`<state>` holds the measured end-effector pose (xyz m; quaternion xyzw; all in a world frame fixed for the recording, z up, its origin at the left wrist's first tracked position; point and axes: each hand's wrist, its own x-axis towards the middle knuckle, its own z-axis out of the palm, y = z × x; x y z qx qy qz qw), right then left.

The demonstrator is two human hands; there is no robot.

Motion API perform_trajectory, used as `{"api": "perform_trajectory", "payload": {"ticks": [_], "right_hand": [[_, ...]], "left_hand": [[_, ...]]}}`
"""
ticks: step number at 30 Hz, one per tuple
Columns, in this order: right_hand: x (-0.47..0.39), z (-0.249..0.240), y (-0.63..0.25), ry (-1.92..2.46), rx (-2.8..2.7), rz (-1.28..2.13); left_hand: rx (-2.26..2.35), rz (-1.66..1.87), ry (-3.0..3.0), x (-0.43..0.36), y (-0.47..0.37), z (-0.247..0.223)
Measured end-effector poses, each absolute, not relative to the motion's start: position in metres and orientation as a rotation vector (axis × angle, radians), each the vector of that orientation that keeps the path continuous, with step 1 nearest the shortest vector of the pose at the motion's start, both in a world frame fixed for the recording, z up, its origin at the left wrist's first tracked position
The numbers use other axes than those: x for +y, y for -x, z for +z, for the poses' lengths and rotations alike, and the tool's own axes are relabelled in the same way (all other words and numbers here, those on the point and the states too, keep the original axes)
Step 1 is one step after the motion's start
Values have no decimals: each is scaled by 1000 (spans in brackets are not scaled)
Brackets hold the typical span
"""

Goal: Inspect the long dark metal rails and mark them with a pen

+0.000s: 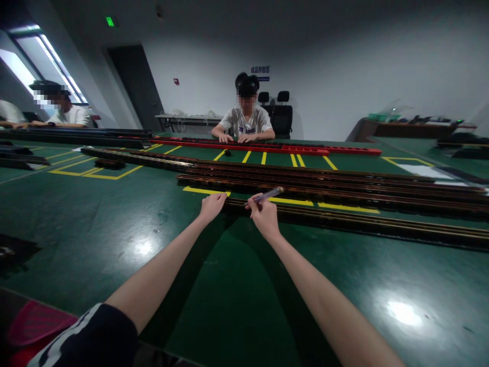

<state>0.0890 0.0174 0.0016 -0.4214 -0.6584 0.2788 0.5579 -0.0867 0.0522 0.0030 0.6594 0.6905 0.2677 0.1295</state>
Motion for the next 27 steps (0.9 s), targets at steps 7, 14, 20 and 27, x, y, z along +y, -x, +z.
{"api": "perform_trajectory", "payload": {"ticks": [7, 14, 20, 27], "right_hand": [[18, 3, -92, 1015, -1535, 685], [20, 4, -99, 1017, -1658, 701], [19, 2, -99, 1018, -1655, 669], [19, 3, -99, 1039, -1662, 670]], "left_hand": [[1962, 815, -1904, 52, 87, 2], [1958, 813, -1903, 51, 87, 2], [1961, 815, -1906, 52, 87, 1], [1988, 789, -1917, 51, 86, 4]]}}
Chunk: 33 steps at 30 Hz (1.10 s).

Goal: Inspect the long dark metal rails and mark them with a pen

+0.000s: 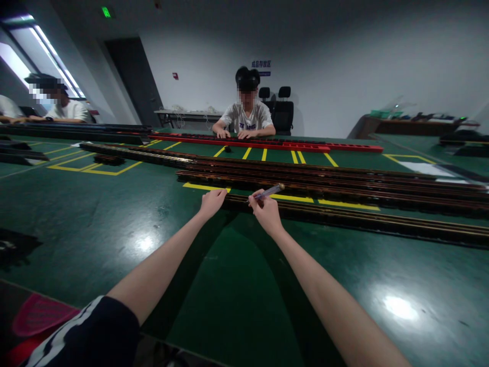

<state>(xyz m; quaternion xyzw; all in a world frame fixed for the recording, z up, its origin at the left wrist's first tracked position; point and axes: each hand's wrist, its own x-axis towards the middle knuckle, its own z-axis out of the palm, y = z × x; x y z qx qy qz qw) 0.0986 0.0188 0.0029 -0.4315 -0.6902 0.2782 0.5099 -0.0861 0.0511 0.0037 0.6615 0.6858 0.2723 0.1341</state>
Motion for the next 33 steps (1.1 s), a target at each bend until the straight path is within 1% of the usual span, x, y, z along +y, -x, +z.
{"api": "perform_trajectory", "payload": {"ticks": [7, 18, 26, 33], "right_hand": [[21, 1, -98, 1024, -1655, 643], [14, 4, -97, 1026, -1547, 567], [19, 1, -99, 1051, -1555, 655], [19, 3, -101, 1061, -1592, 611]], "left_hand": [[2011, 759, -1926, 51, 86, 5], [1940, 827, -1901, 52, 87, 1], [1939, 822, -1908, 50, 87, 4], [1977, 810, -1935, 51, 86, 4]]}}
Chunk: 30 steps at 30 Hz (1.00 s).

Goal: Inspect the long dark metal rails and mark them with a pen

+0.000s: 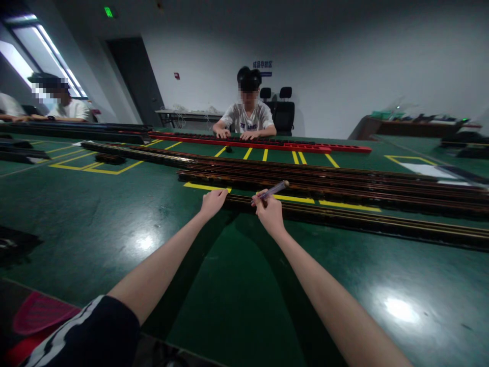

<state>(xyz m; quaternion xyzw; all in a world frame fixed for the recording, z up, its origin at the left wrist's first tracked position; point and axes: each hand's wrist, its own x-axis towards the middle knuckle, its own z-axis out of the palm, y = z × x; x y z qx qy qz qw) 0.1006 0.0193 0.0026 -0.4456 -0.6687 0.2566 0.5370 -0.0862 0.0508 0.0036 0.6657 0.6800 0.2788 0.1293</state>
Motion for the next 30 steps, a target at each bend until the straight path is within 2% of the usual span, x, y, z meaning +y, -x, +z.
{"api": "perform_trajectory", "payload": {"ticks": [10, 15, 22, 30], "right_hand": [[18, 2, -100, 1063, -1605, 615], [19, 1, -100, 1054, -1590, 632], [21, -1, -100, 1034, -1553, 671], [21, -1, -98, 1041, -1526, 704]], "left_hand": [[1994, 990, -1843, 45, 82, 6], [1938, 1122, -2054, 46, 82, 4], [1800, 906, -2676, 36, 71, 3], [1676, 776, -2717, 34, 73, 6]]}}
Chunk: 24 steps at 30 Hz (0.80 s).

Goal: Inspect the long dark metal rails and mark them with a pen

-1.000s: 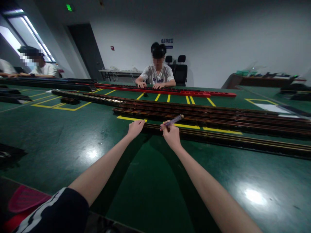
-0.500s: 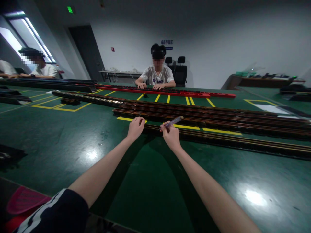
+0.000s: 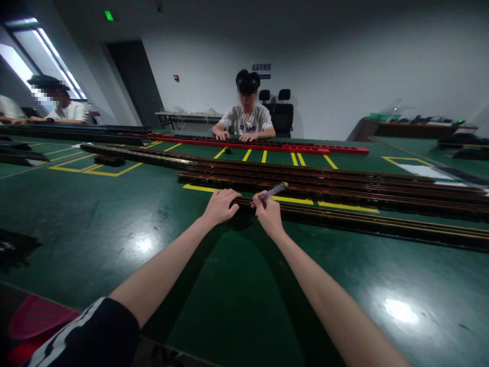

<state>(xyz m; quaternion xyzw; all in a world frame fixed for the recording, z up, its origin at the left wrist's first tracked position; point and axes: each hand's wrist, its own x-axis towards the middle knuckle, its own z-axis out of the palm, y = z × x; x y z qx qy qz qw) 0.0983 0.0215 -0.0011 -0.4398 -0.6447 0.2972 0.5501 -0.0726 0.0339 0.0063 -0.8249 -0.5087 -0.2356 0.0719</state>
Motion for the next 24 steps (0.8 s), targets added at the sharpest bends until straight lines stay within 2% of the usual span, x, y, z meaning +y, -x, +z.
{"api": "perform_trajectory", "payload": {"ticks": [24], "right_hand": [[17, 2, -99, 1028, -1533, 640]], "left_hand": [[-1614, -803, 2399, 36, 72, 3]]}}
